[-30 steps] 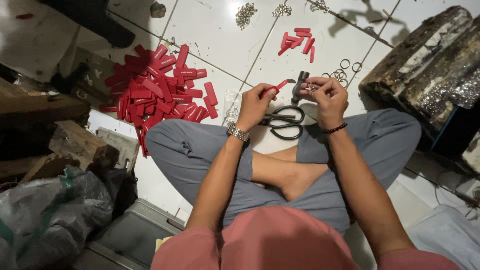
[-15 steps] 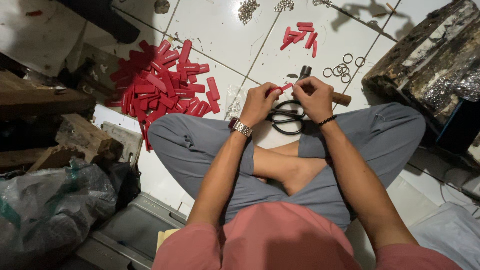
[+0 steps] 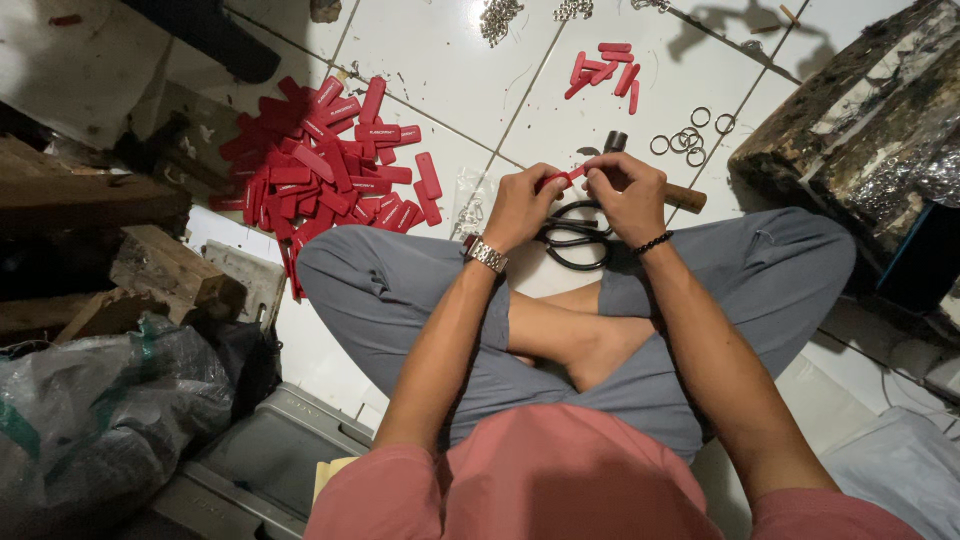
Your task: The person sits on the floor and assembles keychains by inserting metal rings into red plastic tags and securing them with a hammer. They repeatedly pick up tags and rings, align them, and strike the connection point to fasten the components.
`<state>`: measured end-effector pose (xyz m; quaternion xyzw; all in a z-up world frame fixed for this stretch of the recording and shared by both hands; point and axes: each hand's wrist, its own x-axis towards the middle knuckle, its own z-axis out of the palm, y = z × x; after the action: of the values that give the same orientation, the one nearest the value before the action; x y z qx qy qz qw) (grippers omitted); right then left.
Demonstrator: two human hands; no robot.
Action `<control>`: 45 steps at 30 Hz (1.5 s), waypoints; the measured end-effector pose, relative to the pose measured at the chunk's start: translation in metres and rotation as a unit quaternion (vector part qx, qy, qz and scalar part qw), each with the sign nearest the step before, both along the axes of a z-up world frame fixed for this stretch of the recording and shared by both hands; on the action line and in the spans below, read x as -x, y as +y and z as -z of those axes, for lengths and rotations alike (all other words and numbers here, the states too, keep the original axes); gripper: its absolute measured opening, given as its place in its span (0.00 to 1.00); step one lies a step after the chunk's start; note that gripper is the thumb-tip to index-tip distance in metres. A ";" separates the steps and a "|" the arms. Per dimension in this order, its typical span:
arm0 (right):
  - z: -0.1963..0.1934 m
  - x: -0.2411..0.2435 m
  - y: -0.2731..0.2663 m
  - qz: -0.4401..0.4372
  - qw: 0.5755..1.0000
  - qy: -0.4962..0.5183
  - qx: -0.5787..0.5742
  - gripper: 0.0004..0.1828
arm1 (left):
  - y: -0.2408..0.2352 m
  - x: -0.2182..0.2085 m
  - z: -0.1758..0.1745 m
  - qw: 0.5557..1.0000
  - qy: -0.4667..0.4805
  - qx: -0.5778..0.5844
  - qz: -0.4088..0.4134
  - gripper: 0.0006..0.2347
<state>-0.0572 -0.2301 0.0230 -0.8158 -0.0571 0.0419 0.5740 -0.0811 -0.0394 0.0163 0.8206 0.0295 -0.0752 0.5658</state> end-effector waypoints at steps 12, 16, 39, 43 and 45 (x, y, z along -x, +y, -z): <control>0.011 -0.009 -0.008 -0.021 0.989 0.039 -0.142 0.07 | -0.003 0.000 0.020 0.990 0.073 0.122 -0.006 0.07; 0.011 -0.009 -0.010 -0.043 0.991 0.034 -0.125 0.07 | -0.003 0.001 0.021 0.976 0.112 0.187 -0.003 0.08; 0.032 -0.014 -0.011 -0.106 0.981 0.093 -0.134 0.07 | 0.000 -0.002 0.024 0.911 0.163 0.380 0.009 0.12; 0.040 -0.016 -0.012 -0.101 0.979 0.097 -0.148 0.08 | -0.001 -0.002 0.022 0.906 0.164 0.391 0.004 0.12; 0.034 -0.017 -0.012 -0.120 0.984 0.066 -0.117 0.10 | -0.001 -0.003 0.022 0.912 0.147 0.382 0.015 0.11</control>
<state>-0.0398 -0.2418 -0.0108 -0.7259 -0.1212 0.1567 0.6586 -0.0786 -0.0408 -0.0056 0.5218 0.0689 -0.2091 0.8242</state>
